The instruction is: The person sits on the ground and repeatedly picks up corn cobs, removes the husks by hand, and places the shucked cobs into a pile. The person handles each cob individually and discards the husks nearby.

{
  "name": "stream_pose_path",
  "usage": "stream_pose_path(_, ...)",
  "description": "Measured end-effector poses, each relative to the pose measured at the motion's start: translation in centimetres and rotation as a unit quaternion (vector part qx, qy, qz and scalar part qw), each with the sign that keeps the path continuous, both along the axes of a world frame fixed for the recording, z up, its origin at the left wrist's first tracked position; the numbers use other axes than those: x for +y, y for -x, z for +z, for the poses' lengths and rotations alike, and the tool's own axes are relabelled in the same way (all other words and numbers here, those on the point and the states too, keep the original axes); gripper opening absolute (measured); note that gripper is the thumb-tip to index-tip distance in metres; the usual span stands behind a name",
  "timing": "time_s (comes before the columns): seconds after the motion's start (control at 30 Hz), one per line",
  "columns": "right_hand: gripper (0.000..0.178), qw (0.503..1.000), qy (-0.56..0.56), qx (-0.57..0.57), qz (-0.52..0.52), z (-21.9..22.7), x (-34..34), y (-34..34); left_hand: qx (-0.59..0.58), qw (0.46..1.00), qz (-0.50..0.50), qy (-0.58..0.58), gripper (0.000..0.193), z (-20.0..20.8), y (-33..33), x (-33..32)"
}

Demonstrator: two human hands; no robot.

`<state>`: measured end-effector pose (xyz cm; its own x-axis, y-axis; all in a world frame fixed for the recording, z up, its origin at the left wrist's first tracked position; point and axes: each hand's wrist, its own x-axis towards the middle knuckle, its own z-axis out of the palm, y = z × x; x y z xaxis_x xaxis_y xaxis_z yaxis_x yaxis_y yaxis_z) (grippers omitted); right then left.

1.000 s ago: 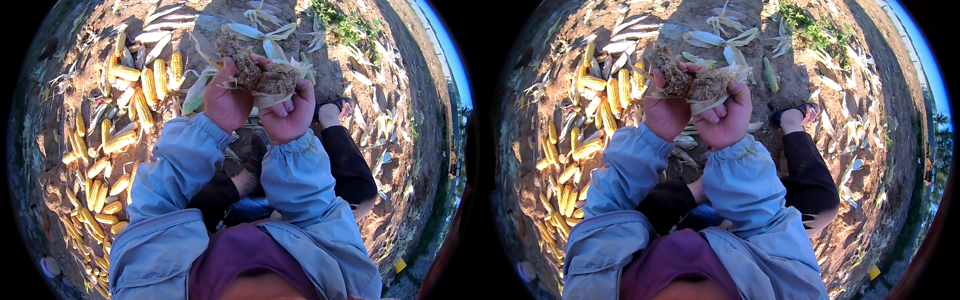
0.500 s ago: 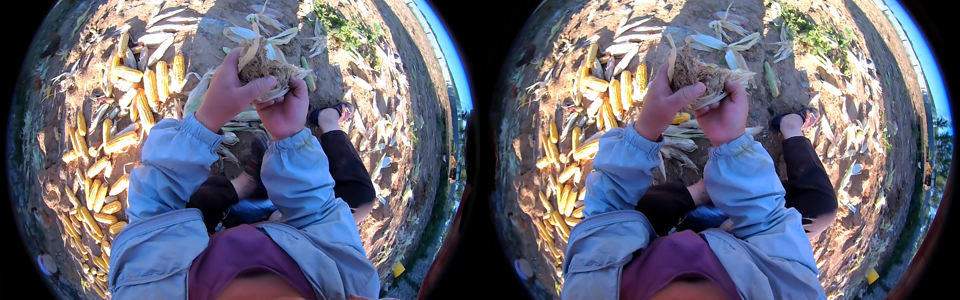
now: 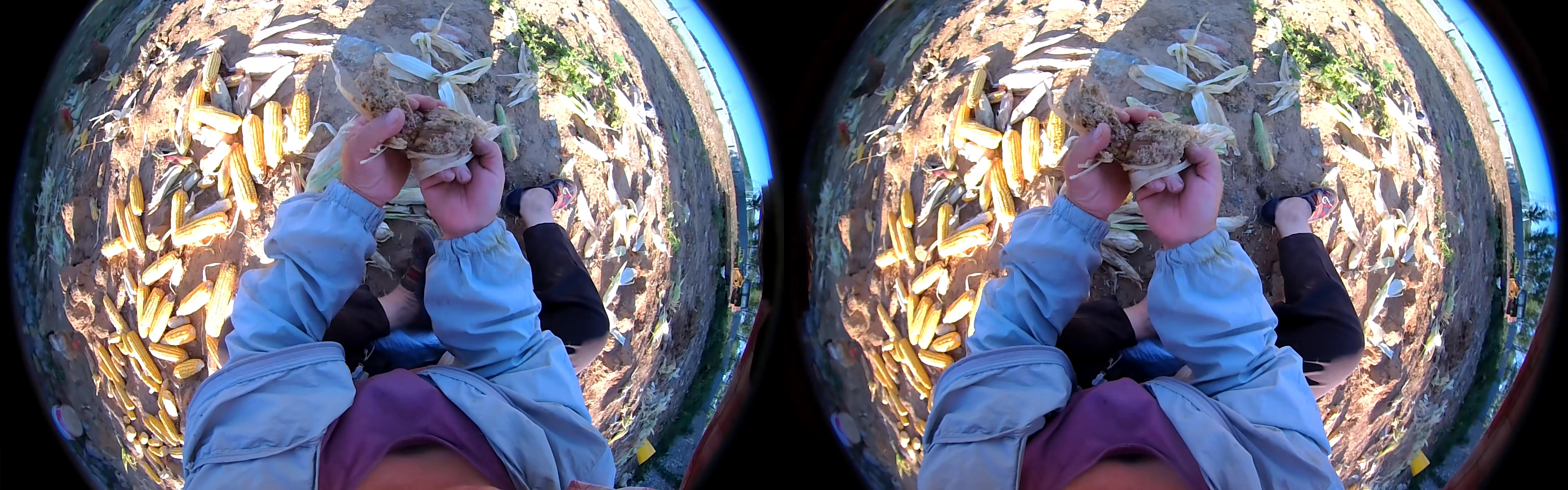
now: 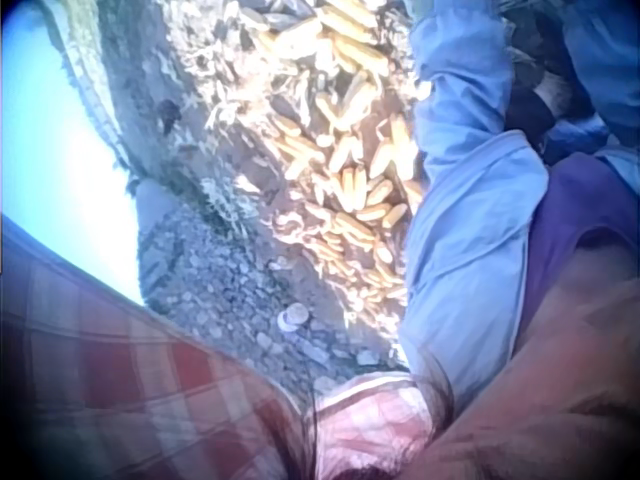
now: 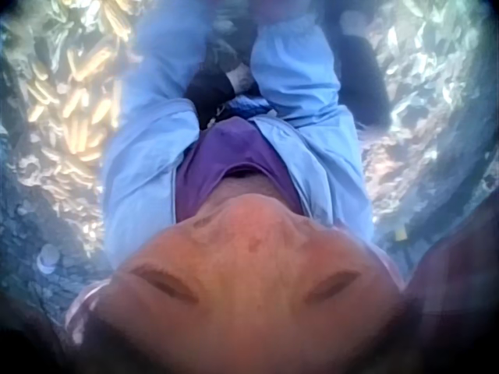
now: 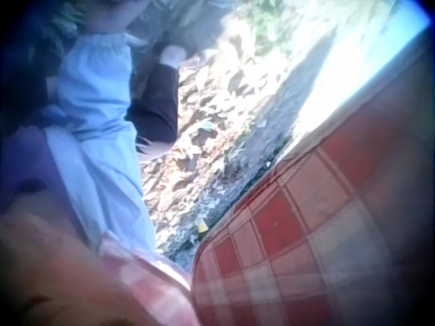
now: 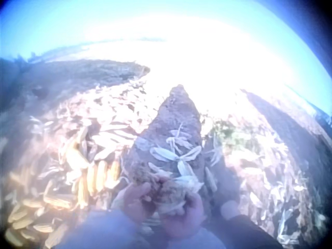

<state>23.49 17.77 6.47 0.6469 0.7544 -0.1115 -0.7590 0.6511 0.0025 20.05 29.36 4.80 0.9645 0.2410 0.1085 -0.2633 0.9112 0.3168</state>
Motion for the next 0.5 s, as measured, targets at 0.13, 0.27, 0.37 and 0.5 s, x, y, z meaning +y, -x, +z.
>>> stream_pose_path(0.13,0.032,0.997,0.074,0.023,-0.018,-0.2,0.1,-0.7,0.121,0.983,0.059,-0.128,0.023,0.4,-0.3,0.1)
stream_pose_path(0.27,0.03,0.99,0.138,0.001,-0.018,-0.4,0.5,-0.9,0.18,0.945,0.106,-0.25,0.022,1.4,-0.4,0.2)
stream_pose_path(0.37,0.028,0.984,0.166,-0.029,-0.053,-0.6,0.8,-0.4,0.18,0.957,0.0,-0.225,0.031,1.9,-0.1,0.3)
stream_pose_path(0.5,0.029,0.968,0.23,-0.046,-0.092,-0.8,0.5,-0.1,0.147,0.915,0.069,-0.369,0.026,1.6,-0.1,-0.4)
